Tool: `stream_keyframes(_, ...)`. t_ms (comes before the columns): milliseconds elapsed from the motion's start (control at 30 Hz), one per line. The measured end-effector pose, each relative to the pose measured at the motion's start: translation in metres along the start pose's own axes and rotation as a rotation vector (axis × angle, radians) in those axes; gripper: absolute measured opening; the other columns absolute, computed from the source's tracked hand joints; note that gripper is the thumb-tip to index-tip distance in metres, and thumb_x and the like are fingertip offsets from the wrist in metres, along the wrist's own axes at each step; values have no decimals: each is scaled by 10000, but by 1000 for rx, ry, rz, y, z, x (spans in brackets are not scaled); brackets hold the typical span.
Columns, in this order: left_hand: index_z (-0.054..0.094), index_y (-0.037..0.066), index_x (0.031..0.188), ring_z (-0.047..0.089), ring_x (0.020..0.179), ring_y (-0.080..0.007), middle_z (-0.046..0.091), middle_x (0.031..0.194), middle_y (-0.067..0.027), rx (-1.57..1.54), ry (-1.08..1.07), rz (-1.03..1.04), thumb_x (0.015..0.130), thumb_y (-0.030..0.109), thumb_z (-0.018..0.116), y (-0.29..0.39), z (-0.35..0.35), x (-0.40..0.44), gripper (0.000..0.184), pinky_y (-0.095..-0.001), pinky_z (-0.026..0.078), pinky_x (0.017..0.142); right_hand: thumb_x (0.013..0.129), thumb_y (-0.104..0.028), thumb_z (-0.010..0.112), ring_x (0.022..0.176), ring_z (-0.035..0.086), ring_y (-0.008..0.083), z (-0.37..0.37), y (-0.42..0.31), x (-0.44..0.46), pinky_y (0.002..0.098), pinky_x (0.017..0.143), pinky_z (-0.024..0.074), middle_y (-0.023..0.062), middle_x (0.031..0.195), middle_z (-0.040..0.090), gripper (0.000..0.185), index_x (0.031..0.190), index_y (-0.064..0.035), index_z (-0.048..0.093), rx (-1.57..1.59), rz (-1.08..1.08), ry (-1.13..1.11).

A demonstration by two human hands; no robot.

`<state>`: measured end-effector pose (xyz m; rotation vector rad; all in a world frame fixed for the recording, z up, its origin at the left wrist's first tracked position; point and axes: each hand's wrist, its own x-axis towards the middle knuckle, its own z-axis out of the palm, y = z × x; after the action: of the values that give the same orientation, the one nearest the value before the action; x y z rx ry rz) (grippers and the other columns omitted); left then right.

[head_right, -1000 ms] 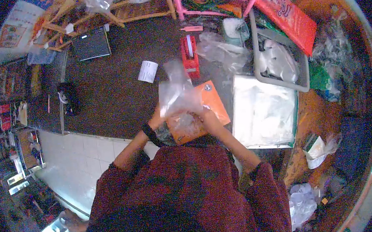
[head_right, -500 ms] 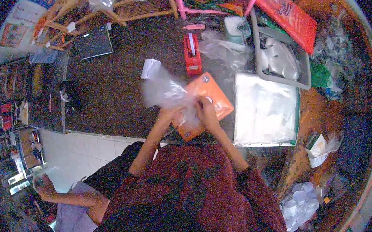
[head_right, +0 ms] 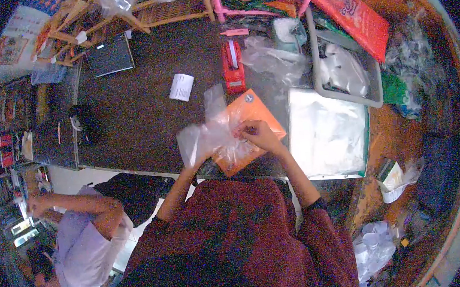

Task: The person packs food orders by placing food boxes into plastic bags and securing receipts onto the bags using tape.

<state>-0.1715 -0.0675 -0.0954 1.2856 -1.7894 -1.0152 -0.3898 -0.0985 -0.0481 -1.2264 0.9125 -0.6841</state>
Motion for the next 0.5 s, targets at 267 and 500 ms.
stream_keyframes(267,590,24,829,479,893,-288,543,878,-108,119,-11,174,665,169,584,36,-9,8,219,-367,398,787,723,38,597,739,563,102,-5,-2,4,215,680,459,36,793,578,193,915,30,595,68,201,-87)
stream_keyframes(500,591,6,810,408,990,-329,498,985,-122,388,78,57,632,109,546,52,0,18,211,-379,359,843,733,-16,555,706,543,201,28,0,-6,270,655,451,98,806,518,109,837,17,551,-297,-111,490)
